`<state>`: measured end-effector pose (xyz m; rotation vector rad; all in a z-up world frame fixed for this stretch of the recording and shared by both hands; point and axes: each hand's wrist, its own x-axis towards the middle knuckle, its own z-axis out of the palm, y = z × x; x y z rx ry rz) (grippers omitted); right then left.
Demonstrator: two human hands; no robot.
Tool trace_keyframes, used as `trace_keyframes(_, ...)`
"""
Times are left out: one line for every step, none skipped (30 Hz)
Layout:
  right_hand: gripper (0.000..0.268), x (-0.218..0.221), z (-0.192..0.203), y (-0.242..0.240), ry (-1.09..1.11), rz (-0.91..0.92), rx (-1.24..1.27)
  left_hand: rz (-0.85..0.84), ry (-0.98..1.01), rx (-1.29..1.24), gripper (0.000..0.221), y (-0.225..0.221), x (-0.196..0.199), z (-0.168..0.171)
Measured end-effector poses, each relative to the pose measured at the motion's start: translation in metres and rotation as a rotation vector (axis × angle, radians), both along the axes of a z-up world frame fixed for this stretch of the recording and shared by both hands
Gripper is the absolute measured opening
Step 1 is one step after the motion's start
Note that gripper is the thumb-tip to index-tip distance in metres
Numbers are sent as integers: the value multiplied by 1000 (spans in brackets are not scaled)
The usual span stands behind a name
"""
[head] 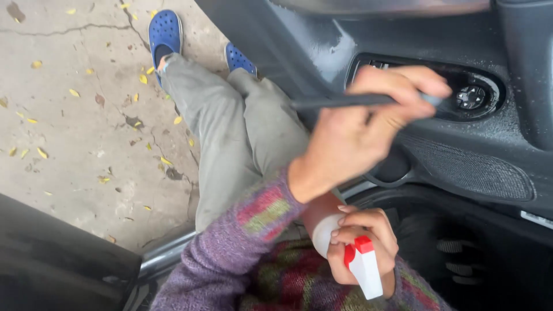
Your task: Cleaning the interior door panel of a car using a spray bottle and a detailing brush.
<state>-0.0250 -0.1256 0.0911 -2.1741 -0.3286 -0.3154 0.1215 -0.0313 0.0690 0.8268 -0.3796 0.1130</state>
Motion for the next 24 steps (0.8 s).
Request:
trace_keyframes(18,-5,5,-2,11,16,0,60,48,84,12,2,4,-6)
trace_keyframes(18,1,3,0,-21,27,5,117,53,172,10,7,21,-12)
trace_keyframes(18,9,-1,1,-57,30,9,123,18,173,10,2,22,-8)
trace_keyframes(17,10,-1,-1,-35,15,-3,81,93,13,11,-6,15,-5)
trace_keyframes(17,10,-3,-4,-13,1,-15,38,167,-148,12,-14,7,-4)
trace_keyframes(17,7,-3,-3,6,-5,-18,34,188,-151,12,-14,5,2)
trace_keyframes(16,4,-4,-3,8,0,-23,-50,42,-61,11,-14,2,9)
trace_keyframes(16,5,-5,-5,-3,11,-26,-132,-114,30,10,-15,4,16)
trace_keyframes(16,1,-1,-6,4,11,-27,-133,-107,28,10,-15,9,9)
trace_keyframes(16,4,-1,-4,-9,18,-5,-10,-45,36,6,-12,20,2)
trace_keyframes(16,7,-2,-2,-22,25,17,109,20,38,8,-10,33,-6)
trace_keyframes(16,12,-4,-3,-29,14,13,98,14,35,8,-5,34,5)
trace_keyframes(16,16,-8,-4,-42,2,5,49,-150,44,6,-1,33,15)
trace_keyframes(16,12,-6,-5,-31,4,0,9,-287,56,5,6,24,25)
trace_keyframes(16,8,-5,-6,-12,7,-1,12,-268,56,5,9,29,26)
trace_keyframes(16,4,-5,-5,-24,4,2,-21,-234,90,3,13,36,26)
trace_keyframes(16,2,-5,-4,-35,1,5,-54,-199,124,3,17,43,27)
trace_keyframes(16,4,-5,-4,-51,3,2,-52,-215,122,3,18,47,32)
trace_keyframes(16,6,-5,-4,-44,-5,14,-86,-157,147,4,20,50,37)
trace_keyframes(16,6,-5,-4,-28,-4,29,-115,-89,175,8,23,50,42)
trace_keyframes(16,14,-8,-5,-34,5,30,-105,-95,177,8,22,51,40)
trace_keyframes(16,11,-7,-4,-21,1,32,-14,-217,284,6,20,44,38)
trace_keyframes(16,8,-6,-4,-9,-4,34,70,-341,387,4,17,37,35)
trace_keyframes(16,1,-3,-3,0,-4,32,68,-332,386,4,15,36,36)
